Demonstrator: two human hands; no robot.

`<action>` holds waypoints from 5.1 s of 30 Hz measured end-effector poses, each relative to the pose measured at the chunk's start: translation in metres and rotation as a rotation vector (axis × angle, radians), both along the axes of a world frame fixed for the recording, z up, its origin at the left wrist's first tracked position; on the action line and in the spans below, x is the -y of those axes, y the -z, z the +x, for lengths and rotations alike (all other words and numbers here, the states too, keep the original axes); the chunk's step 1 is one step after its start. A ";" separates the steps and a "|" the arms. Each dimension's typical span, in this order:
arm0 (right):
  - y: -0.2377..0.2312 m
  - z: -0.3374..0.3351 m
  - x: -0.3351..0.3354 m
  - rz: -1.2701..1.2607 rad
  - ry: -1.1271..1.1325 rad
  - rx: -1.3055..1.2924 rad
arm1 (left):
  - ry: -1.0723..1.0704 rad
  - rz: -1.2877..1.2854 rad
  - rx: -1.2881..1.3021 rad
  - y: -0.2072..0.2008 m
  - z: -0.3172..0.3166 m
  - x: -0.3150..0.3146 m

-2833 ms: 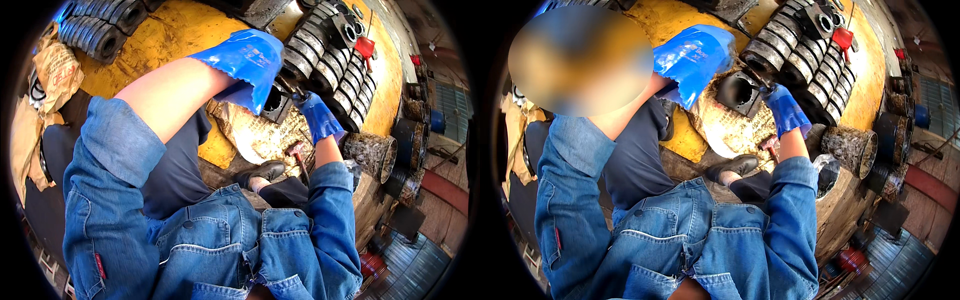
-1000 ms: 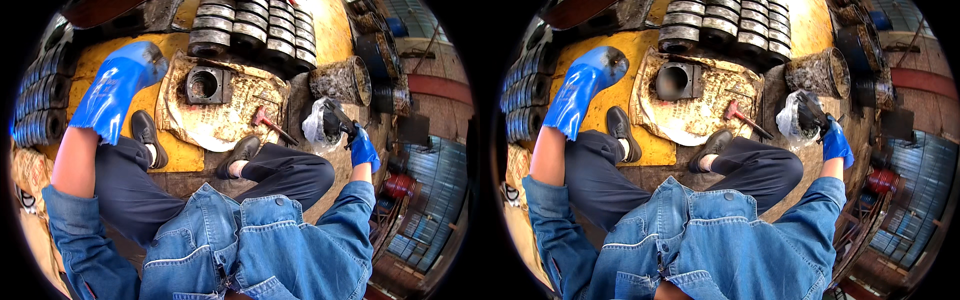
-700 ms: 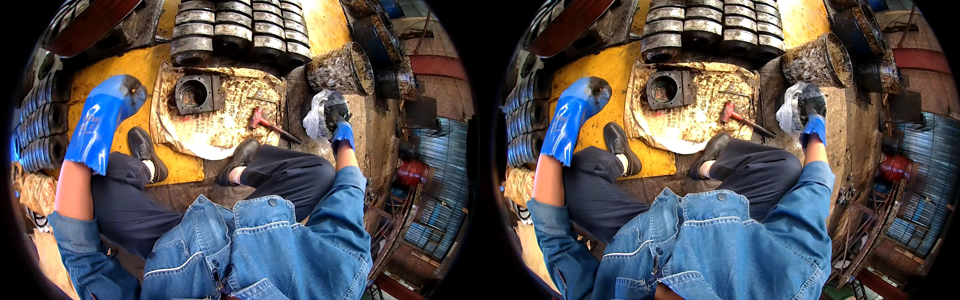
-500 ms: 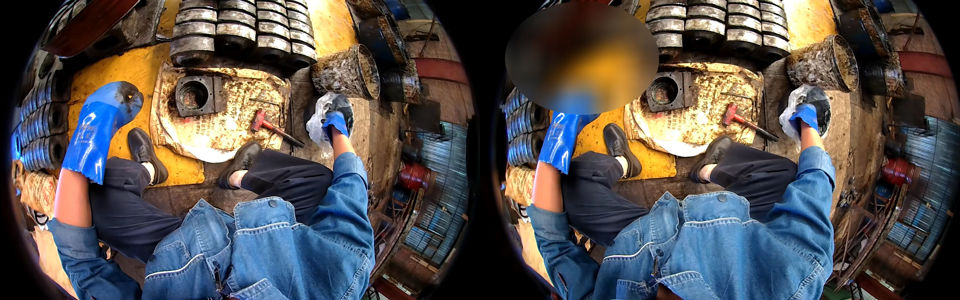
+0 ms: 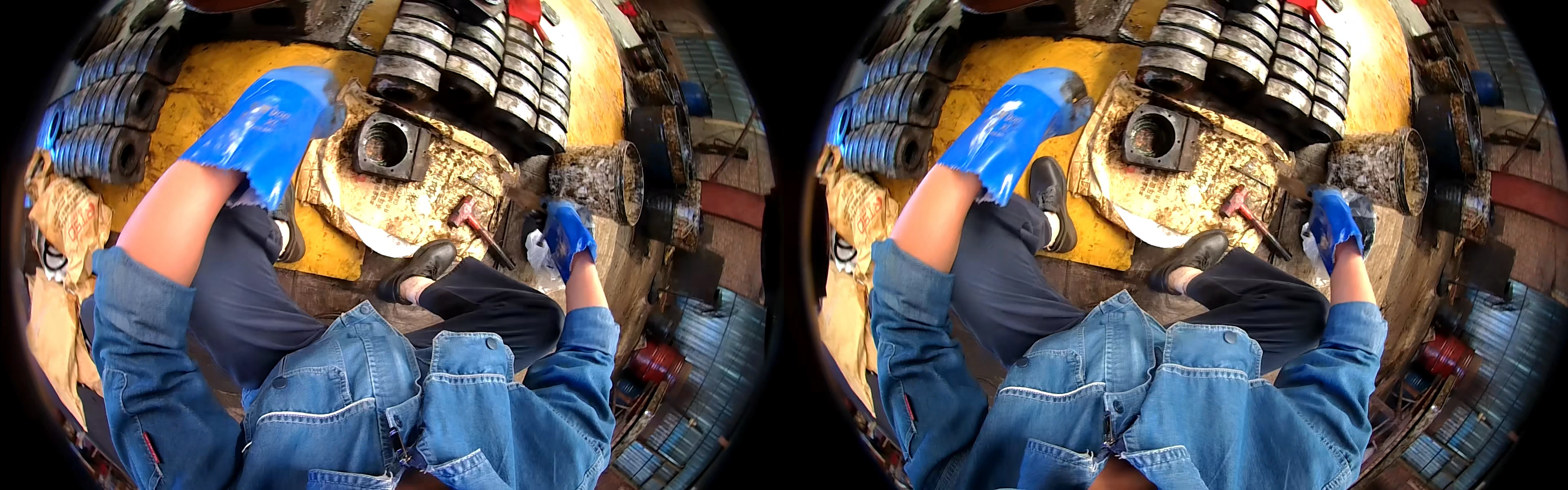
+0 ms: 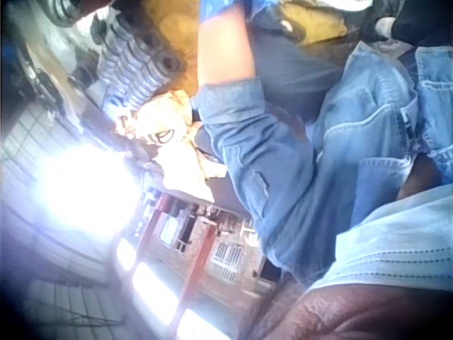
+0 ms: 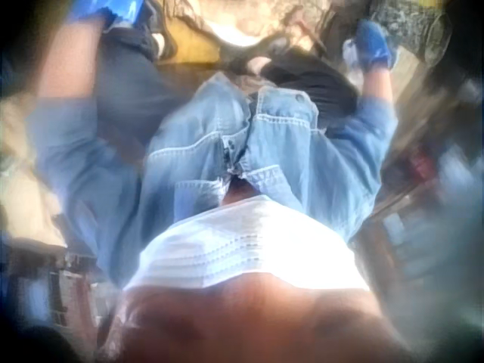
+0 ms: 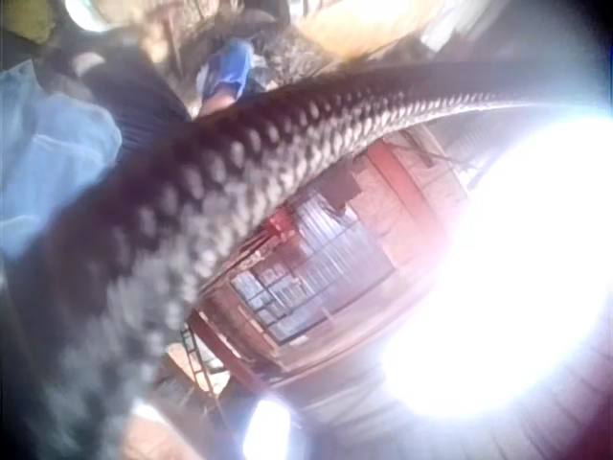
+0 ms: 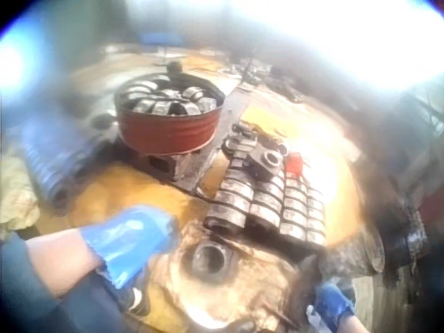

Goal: The person, wearing blue gloves, cleans and applies grease to metal industrial components using a scraper and a brush. The person removes residue from a housing, applies grease from a small container, and uses a hammer and scraper to fit and clean various metal pieces on the fabrication floor.

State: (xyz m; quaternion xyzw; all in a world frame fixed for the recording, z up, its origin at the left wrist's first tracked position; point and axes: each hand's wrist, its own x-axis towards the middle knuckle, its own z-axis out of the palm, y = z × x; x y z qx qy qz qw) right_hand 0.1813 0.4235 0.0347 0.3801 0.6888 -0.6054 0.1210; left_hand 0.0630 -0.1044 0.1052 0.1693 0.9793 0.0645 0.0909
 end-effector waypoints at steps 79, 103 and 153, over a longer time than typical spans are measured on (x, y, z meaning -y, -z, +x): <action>0.036 -0.084 0.247 1.211 -1.622 -0.754 | 0.026 0.145 -0.162 0.027 -0.005 0.016; 0.085 -0.073 0.297 -0.415 -0.025 -0.125 | 0.076 0.047 0.192 -0.013 -0.009 0.001; 0.078 -0.060 0.135 0.181 -0.809 -0.017 | -0.116 0.037 0.382 -0.021 -0.008 -0.012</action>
